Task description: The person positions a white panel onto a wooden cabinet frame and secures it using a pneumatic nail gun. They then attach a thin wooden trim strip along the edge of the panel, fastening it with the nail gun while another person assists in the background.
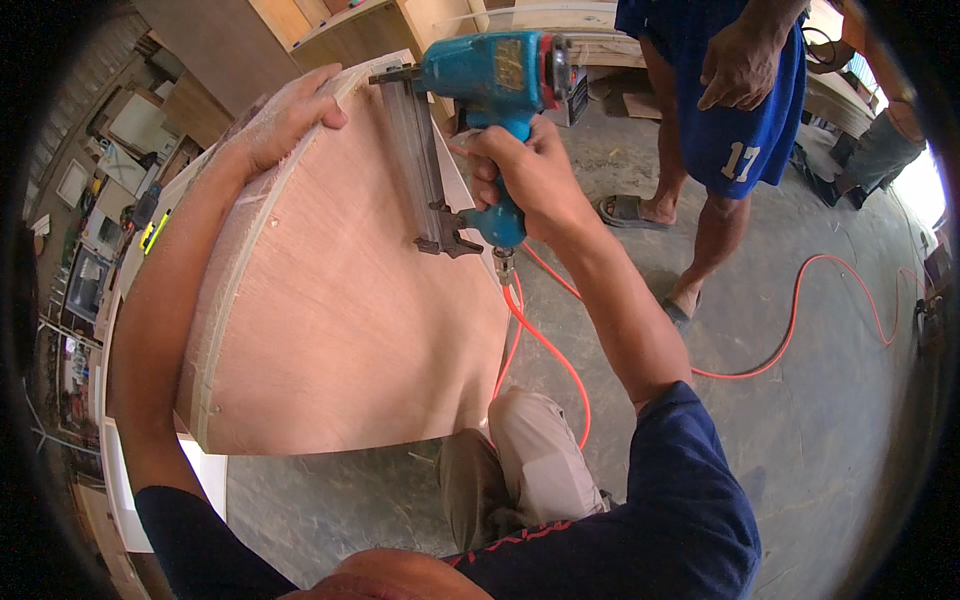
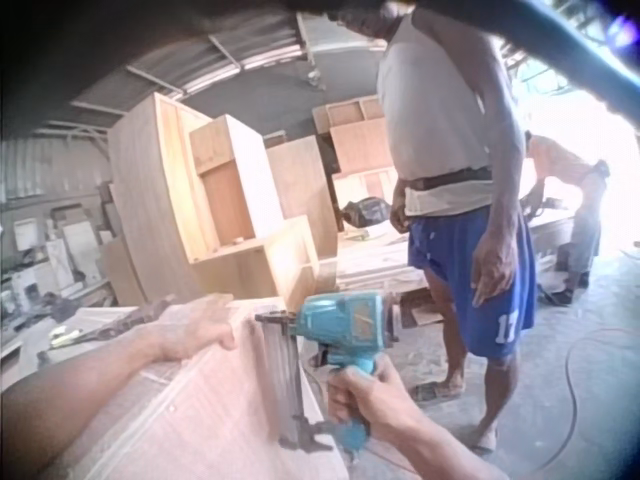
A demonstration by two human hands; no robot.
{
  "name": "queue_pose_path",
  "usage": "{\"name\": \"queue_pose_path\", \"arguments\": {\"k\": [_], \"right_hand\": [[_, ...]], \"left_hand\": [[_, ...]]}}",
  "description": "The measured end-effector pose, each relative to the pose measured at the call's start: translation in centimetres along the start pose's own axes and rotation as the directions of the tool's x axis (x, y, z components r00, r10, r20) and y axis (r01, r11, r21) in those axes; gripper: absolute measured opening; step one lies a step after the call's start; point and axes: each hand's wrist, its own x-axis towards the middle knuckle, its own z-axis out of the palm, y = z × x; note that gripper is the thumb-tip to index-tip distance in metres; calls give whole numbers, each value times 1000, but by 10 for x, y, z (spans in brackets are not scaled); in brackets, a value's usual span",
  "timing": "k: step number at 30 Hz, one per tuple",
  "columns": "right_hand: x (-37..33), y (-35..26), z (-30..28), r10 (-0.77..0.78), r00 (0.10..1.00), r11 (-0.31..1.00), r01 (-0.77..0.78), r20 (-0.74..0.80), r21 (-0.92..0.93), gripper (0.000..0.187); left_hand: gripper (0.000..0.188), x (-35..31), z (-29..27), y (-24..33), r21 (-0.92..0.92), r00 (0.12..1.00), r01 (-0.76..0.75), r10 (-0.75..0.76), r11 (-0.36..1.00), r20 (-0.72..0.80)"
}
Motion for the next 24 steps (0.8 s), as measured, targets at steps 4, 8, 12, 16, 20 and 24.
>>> {"name": "queue_pose_path", "arguments": {"k": [4, 8, 12, 16, 20, 24], "right_hand": [[6, 4, 2, 7, 1000, 1000, -7, -21, -24, 9], [8, 2, 8, 5, 1000, 997, -7, -23, -71, 24], [9, 4, 14, -36, 998, 995, 31, -58, -90, 16], [11, 3, 13, -20, 997, 995, 13, -69, -100, 18], [9, -2, 18, 13, 996, 995, -22, -88, -100, 18], [9, -2, 10, 39, 997, 991, -46, -62, -128, 10]], "left_hand": [[95, 0, 6, 1, -25, 1000, -24, 23, 999, -12], [97, 0, 4, 4, 21, 999, -44, 44, 999, -1], [101, 1, 5, 1, -4, 1000, -13, 13, 1000, 3], [104, -3, 6, 4, -6, 1000, -9, 9, 1000, -15], [102, -7, 3, 6, 26, 1000, 3, -2, 1000, -28], [99, -2, 2, 9, 29, 999, -45, 45, 999, 14]]}}
